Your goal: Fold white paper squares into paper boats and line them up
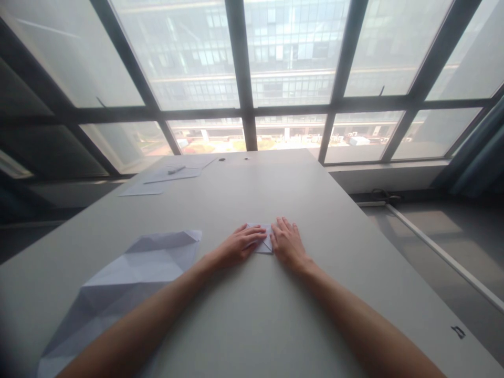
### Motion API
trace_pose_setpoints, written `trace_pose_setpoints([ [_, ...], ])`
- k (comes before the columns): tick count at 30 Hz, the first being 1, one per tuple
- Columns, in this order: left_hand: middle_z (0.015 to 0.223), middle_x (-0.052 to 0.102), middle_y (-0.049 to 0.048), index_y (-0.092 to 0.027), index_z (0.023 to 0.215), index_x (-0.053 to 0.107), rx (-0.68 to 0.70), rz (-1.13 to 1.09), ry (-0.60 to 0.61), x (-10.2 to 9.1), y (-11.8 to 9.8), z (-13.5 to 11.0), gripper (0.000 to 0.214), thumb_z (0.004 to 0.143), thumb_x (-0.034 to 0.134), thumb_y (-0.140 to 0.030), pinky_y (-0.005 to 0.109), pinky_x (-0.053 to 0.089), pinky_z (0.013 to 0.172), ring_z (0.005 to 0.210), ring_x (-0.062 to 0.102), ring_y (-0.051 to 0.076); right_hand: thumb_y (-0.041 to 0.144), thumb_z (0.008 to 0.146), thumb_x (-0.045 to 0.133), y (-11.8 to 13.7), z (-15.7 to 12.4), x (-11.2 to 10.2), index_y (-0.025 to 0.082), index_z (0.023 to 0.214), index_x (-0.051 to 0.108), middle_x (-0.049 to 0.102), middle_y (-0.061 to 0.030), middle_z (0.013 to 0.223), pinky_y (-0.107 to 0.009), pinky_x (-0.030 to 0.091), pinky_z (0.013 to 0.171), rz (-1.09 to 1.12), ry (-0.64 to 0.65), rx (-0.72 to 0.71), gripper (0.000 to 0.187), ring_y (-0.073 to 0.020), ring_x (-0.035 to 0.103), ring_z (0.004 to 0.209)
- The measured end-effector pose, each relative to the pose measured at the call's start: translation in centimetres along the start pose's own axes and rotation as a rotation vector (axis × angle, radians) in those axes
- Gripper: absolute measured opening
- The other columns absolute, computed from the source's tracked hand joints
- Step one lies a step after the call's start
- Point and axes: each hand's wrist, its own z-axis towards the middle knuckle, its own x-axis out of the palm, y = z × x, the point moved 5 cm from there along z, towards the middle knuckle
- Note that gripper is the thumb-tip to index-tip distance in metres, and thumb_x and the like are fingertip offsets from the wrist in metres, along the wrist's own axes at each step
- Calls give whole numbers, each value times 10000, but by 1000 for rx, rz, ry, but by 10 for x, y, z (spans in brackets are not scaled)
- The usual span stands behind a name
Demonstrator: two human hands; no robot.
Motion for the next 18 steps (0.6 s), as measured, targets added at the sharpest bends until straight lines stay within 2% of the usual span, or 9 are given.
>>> trace_pose_setpoints([
  [4,1449,525,32,-315,1370,534,-13,24,-18,1,1,0,404,983,478,-217,487,202,1191,1405,391,217,303,978,451,2,-1,0,171,1354,554,447,-151,1502,-492,217,1154,-42,1,-3,412,-288,321,1429],
  [6,1429,537,42,-306,1375,531,-51,53,-80,-2,5,1,423,960,528,-226,490,237,1176,1375,420,230,299,978,456,2,-1,-1,156,1327,572,477,-150,1479,-502,193,1160,-54,-26,2,395,-282,330,1423],
  [8,1334,596,56,-284,1304,602,-115,79,-166,-7,10,1,379,926,595,-252,458,328,1127,1259,519,237,294,982,453,1,-1,-4,140,1250,621,517,-149,1444,-517,159,1165,-71,-64,17,352,-282,344,1413],
  [10,1187,652,51,-268,1141,703,-178,89,-225,-11,14,0,246,905,637,-283,416,423,1035,1104,594,230,289,978,467,1,-2,-9,137,1137,669,569,-145,1385,-513,160,1161,-87,-107,33,298,-286,382,1383],
  [12,1086,673,40,-261,1006,748,-215,80,-246,-13,17,0,154,909,634,-293,387,469,956,1005,616,219,289,960,510,0,-2,-14,148,1045,687,636,-139,1276,-467,242,1126,-93,-131,48,242,-279,475,1287],
  [14,1056,680,35,-256,961,755,-229,63,-255,-14,17,0,144,913,629,-308,375,480,932,982,617,216,285,940,550,0,-2,-17,163,1040,680,673,-125,1163,-396,342,1047,-79,-142,54,205,-254,553,1146],
  [18,1071,679,39,-238,956,742,-233,55,-255,-15,15,0,167,841,717,-357,376,479,945,1014,600,229,243,938,552,5,-2,-19,194,1103,668,673,-86,1120,-315,395,950,-29,-138,-11,207,-218,561,1051],
])
